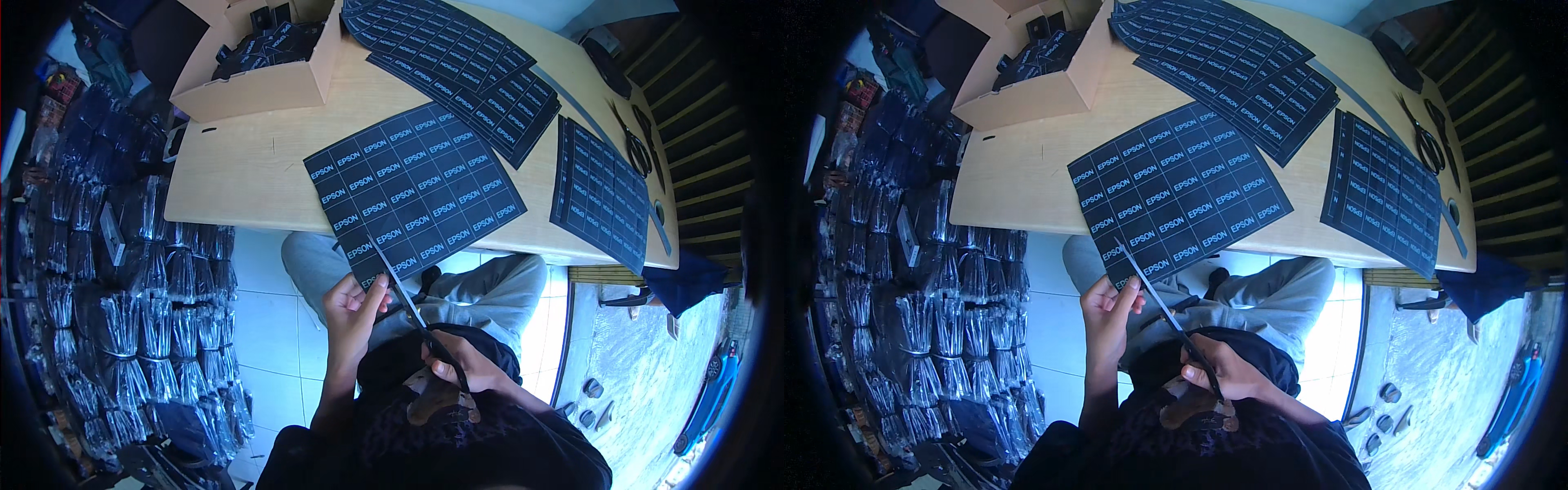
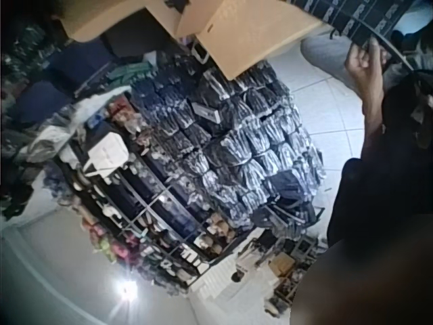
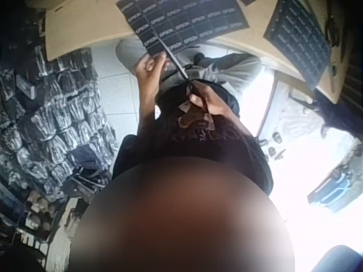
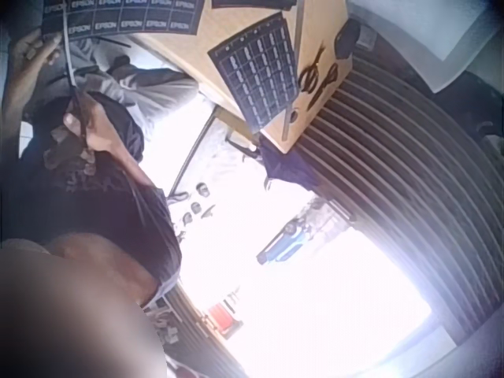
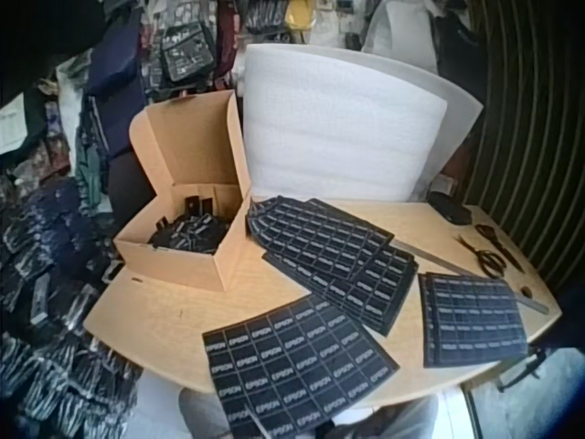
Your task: Cutting individual labels from a large printed sheet using scissors.
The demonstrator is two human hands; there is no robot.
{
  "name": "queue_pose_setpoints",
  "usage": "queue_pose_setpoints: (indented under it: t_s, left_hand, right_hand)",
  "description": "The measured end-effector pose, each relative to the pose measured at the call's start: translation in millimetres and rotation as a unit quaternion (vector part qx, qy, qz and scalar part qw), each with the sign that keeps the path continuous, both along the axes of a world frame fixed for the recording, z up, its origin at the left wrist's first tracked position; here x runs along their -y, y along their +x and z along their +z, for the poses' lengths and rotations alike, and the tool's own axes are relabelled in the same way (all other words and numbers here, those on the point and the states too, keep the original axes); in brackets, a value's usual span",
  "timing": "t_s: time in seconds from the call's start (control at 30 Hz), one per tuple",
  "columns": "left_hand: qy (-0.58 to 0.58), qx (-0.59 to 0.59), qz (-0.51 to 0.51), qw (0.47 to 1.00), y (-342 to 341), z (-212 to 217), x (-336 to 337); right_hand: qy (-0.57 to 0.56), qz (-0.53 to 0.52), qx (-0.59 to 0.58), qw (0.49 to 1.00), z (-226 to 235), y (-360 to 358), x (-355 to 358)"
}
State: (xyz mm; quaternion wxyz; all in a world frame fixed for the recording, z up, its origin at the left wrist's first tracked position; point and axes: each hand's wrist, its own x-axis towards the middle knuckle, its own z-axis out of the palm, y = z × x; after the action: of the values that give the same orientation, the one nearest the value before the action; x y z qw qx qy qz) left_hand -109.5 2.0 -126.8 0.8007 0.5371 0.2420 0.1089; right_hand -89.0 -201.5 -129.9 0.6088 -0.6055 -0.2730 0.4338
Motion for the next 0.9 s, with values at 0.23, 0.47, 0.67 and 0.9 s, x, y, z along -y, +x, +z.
queue_pose_setpoints:
  t_s: [0.23,0.47,0.67,0.9]
  left_hand:
    - [0.003,0.003,0.006,1.000,2.1,-1.1,1.7]
    - [0.002,-0.015,0.007,1.000,6.2,-1.5,1.8]
    - [0.001,-0.016,0.010,1.000,8.6,1.2,1.3]
    - [-0.004,-0.033,0.011,0.999,11.8,-0.7,0.4]
  right_hand:
    - [0.020,-0.030,-0.026,0.999,-0.9,-2.4,-1.8]
    - [-0.016,-0.047,-0.045,0.998,2.8,-2.2,-4.9]
    - [-0.014,-0.054,-0.056,0.997,-0.4,-2.4,-4.3]
    - [-0.010,-0.059,-0.075,0.995,0.4,2.1,-4.1]
